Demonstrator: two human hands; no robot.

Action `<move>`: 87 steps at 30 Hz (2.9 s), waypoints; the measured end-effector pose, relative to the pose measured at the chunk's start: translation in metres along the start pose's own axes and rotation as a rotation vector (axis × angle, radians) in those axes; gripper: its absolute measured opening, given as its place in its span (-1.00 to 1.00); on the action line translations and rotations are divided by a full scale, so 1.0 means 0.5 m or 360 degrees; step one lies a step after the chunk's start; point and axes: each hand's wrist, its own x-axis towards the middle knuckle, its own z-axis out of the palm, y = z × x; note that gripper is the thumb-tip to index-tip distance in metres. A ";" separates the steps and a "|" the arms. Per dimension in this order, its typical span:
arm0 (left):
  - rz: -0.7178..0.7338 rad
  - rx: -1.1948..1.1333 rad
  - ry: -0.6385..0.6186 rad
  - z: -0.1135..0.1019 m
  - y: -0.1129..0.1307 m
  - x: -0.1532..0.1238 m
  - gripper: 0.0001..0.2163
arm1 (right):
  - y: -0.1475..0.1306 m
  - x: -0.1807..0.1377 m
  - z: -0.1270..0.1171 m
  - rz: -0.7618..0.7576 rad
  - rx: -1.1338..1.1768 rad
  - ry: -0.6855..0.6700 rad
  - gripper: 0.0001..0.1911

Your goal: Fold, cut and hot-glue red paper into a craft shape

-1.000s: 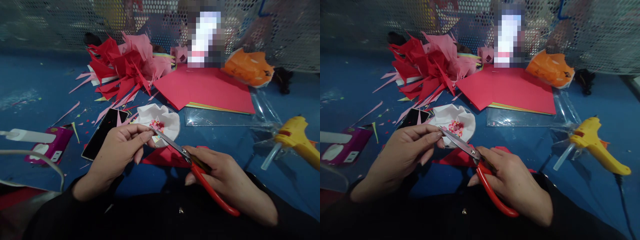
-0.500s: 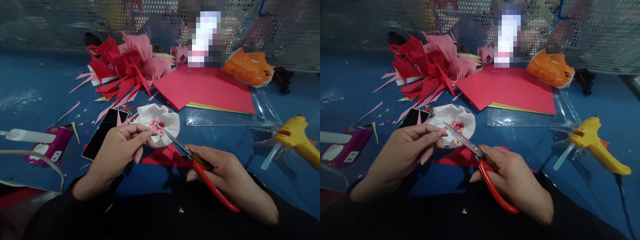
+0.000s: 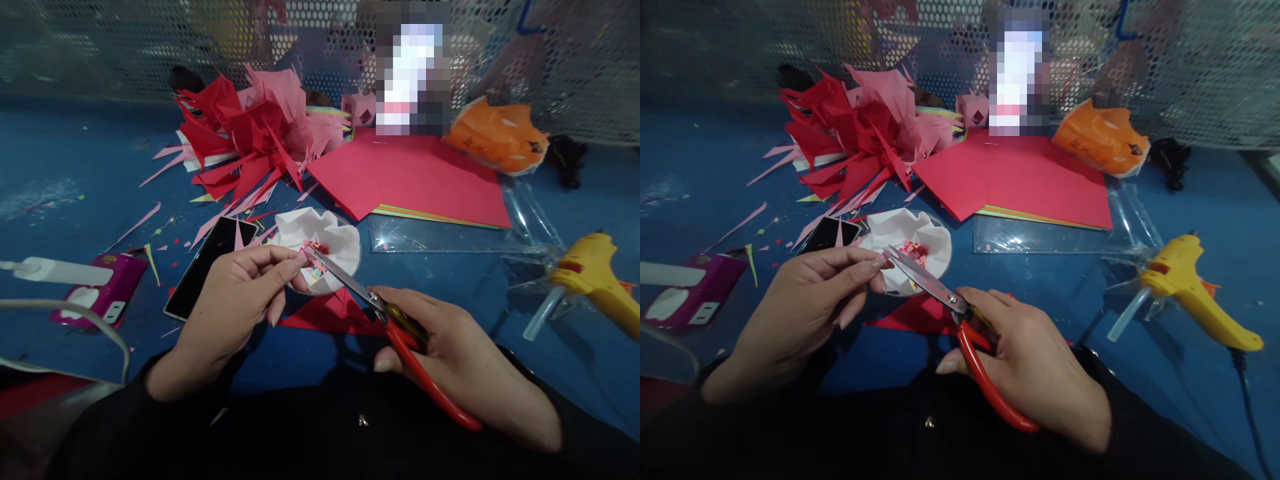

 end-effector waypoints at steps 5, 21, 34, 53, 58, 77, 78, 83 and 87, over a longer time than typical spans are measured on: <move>-0.0048 0.0073 -0.0002 0.001 0.003 -0.005 -0.88 | -0.001 0.004 0.004 -0.0054 -0.0033 -0.0030 -0.73; -0.0079 0.0058 -0.0053 0.003 0.002 -0.004 -0.82 | 0.012 0.001 0.012 -0.0109 -0.0031 -0.0016 -0.72; -0.0060 0.0065 -0.0055 -0.001 -0.001 -0.002 -0.85 | 0.013 0.000 0.009 -0.0099 -0.0044 -0.0020 -0.76; -0.0020 0.0013 0.0013 0.000 0.001 -0.004 -0.87 | 0.000 0.004 0.000 -0.0006 0.0087 0.0034 -0.70; -0.0016 -0.0010 0.0024 0.001 0.001 -0.003 -0.90 | 0.004 0.001 0.001 -0.0008 -0.0049 0.0021 -0.55; -0.0048 0.0028 -0.0068 0.003 0.000 -0.005 -0.90 | 0.003 0.004 0.008 -0.0118 -0.0075 -0.0058 -0.80; -0.0044 0.0033 -0.0062 0.004 0.001 -0.006 -0.90 | 0.003 0.004 0.007 -0.0122 -0.0062 -0.0057 -0.79; -0.0036 0.0040 -0.0051 0.006 0.005 -0.005 -0.88 | 0.004 0.004 0.006 -0.0126 0.0022 -0.0085 -0.77; -0.0053 0.0032 -0.0063 0.005 0.004 -0.003 -0.89 | 0.007 0.004 0.006 -0.0127 0.0006 -0.0097 -0.82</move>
